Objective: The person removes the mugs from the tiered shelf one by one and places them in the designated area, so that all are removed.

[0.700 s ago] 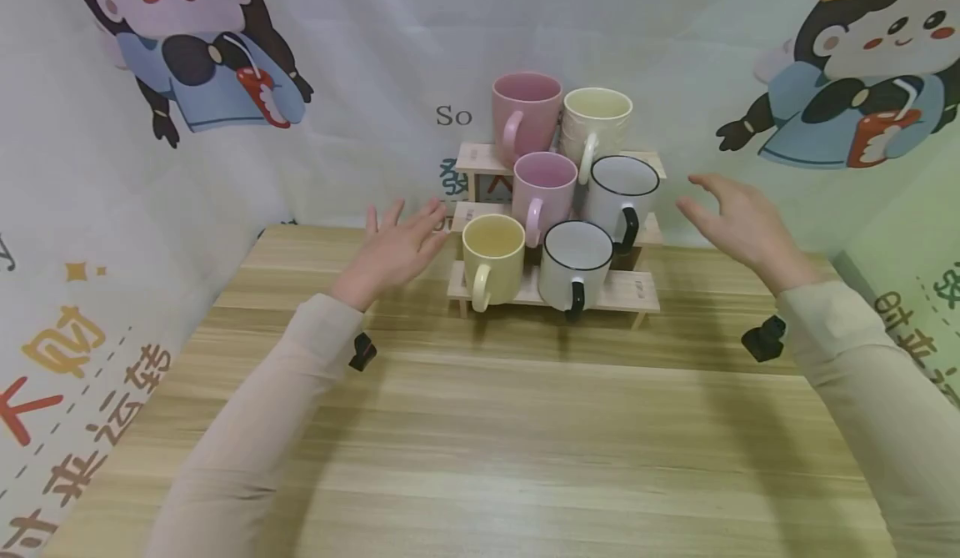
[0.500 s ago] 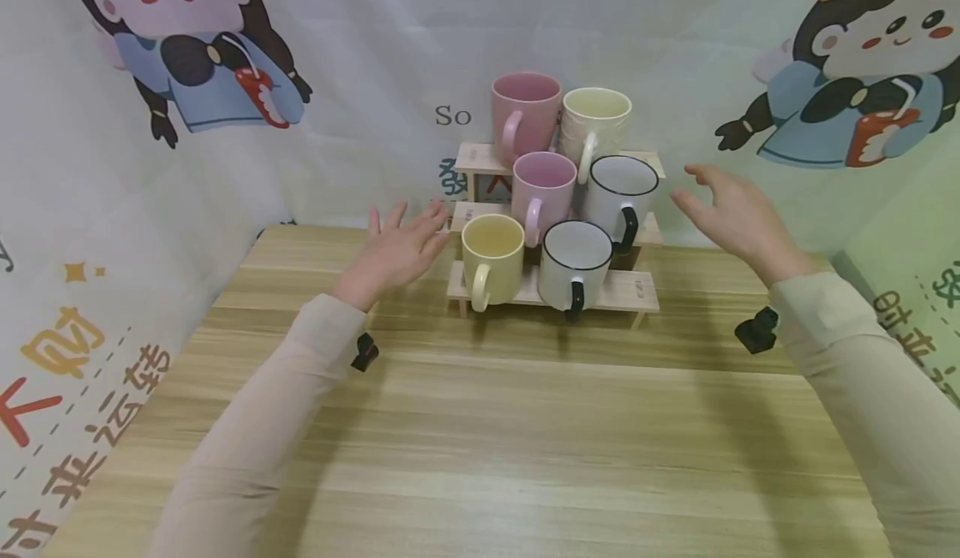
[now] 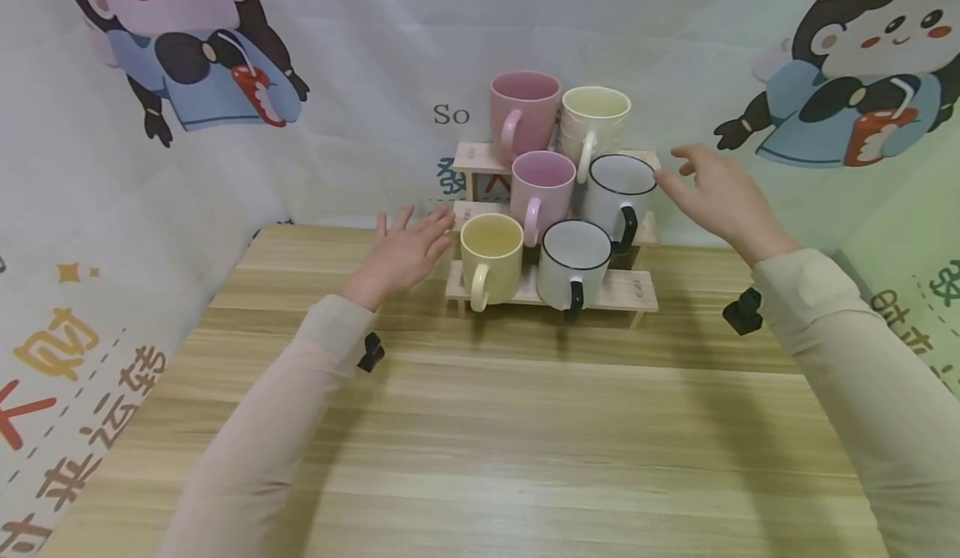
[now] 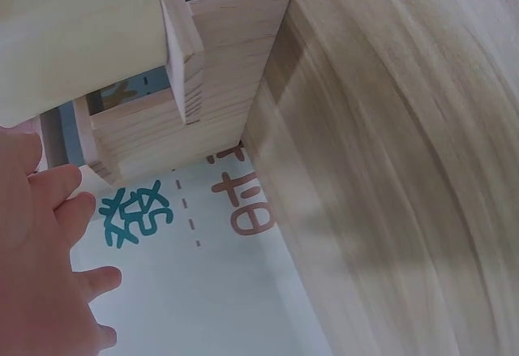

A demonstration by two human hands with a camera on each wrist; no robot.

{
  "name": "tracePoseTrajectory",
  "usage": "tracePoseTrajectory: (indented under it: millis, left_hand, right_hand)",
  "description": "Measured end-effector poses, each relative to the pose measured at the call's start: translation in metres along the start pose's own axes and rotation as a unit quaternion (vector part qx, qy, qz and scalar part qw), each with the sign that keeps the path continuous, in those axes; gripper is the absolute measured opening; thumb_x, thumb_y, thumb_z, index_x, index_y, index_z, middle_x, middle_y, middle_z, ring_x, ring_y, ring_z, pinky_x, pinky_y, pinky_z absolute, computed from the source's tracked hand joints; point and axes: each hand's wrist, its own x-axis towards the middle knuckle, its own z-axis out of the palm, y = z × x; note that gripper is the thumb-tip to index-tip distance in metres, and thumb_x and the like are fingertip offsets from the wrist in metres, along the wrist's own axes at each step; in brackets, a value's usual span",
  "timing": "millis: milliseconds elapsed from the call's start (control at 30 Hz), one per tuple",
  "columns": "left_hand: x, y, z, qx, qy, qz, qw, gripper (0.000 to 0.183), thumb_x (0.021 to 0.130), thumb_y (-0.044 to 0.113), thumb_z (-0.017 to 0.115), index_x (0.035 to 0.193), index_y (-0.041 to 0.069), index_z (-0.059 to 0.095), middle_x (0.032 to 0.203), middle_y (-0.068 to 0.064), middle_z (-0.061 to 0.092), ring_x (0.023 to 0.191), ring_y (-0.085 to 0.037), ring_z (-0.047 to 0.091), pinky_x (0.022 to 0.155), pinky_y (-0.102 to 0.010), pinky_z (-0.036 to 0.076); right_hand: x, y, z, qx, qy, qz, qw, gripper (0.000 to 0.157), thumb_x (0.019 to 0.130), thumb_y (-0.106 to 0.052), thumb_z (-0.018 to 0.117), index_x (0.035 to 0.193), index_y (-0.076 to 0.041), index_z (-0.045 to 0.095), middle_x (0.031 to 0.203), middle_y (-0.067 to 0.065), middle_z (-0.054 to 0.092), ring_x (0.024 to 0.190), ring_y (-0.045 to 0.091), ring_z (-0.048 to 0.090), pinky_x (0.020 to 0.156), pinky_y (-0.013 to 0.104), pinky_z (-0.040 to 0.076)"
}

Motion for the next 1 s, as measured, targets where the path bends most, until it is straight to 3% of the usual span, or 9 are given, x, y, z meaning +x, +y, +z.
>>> tracePoseTrajectory:
  millis: [167, 367, 500, 800, 1000]
  left_hand:
    - [0.004, -0.001, 0.005, 0.015, -0.004, -0.007, 0.9999, 0.054, 0.103, 0.042, 0.022, 0.154, 0.023, 0.018, 0.161, 0.003, 0.01, 0.145, -0.042, 0.001, 0.11, -0.064, -0.014]
    - [0.007, 0.0, 0.009, 0.021, 0.014, -0.003, 0.9997, 0.053, 0.104, 0.04, 0.024, 0.153, 0.023, 0.02, 0.16, 0.002, 0.016, 0.145, -0.042, 0.005, 0.11, -0.064, -0.012]
    - [0.011, 0.001, 0.012, 0.033, 0.026, 0.004, 0.9991, 0.052, 0.103, 0.04, 0.026, 0.153, 0.023, 0.022, 0.16, 0.003, 0.018, 0.145, -0.041, 0.009, 0.111, -0.065, -0.009]
    - [0.014, 0.005, 0.016, 0.047, 0.047, 0.004, 0.9977, 0.05, 0.103, 0.038, 0.031, 0.151, 0.021, 0.029, 0.158, 0.002, 0.024, 0.146, -0.034, 0.016, 0.112, -0.066, -0.002]
    - [0.015, 0.006, 0.015, 0.051, 0.046, 0.007, 0.9976, 0.051, 0.103, 0.037, 0.033, 0.151, 0.02, 0.029, 0.158, 0.002, 0.024, 0.144, -0.036, 0.021, 0.112, -0.066, 0.0]
  right_hand:
    - [0.004, -0.01, -0.002, -0.02, 0.012, 0.008, 1.0, 0.069, 0.096, -0.055, 0.034, 0.132, 0.002, 0.046, 0.117, 0.027, 0.057, 0.098, 0.04, 0.055, 0.077, 0.053, 0.046]
    - [0.009, -0.02, -0.003, -0.043, 0.033, -0.002, 0.998, 0.06, 0.095, -0.054, 0.037, 0.11, 0.001, 0.053, 0.102, 0.023, 0.06, 0.083, 0.035, 0.055, 0.065, 0.043, 0.043]
    - [0.015, -0.026, -0.001, -0.042, 0.032, 0.0, 0.999, 0.054, 0.094, -0.053, 0.039, 0.103, -0.001, 0.052, 0.091, 0.018, 0.058, 0.076, 0.03, 0.052, 0.059, 0.037, 0.038]
    - [0.026, -0.036, -0.002, -0.036, 0.017, 0.001, 0.999, 0.05, 0.094, -0.05, 0.042, 0.101, -0.001, 0.053, 0.086, 0.015, 0.055, 0.078, 0.029, 0.049, 0.059, 0.035, 0.037]
    - [0.035, -0.041, -0.008, -0.026, 0.005, -0.001, 1.0, 0.051, 0.095, -0.048, 0.04, 0.105, 0.0, 0.054, 0.094, 0.018, 0.058, 0.084, 0.031, 0.05, 0.064, 0.037, 0.038]
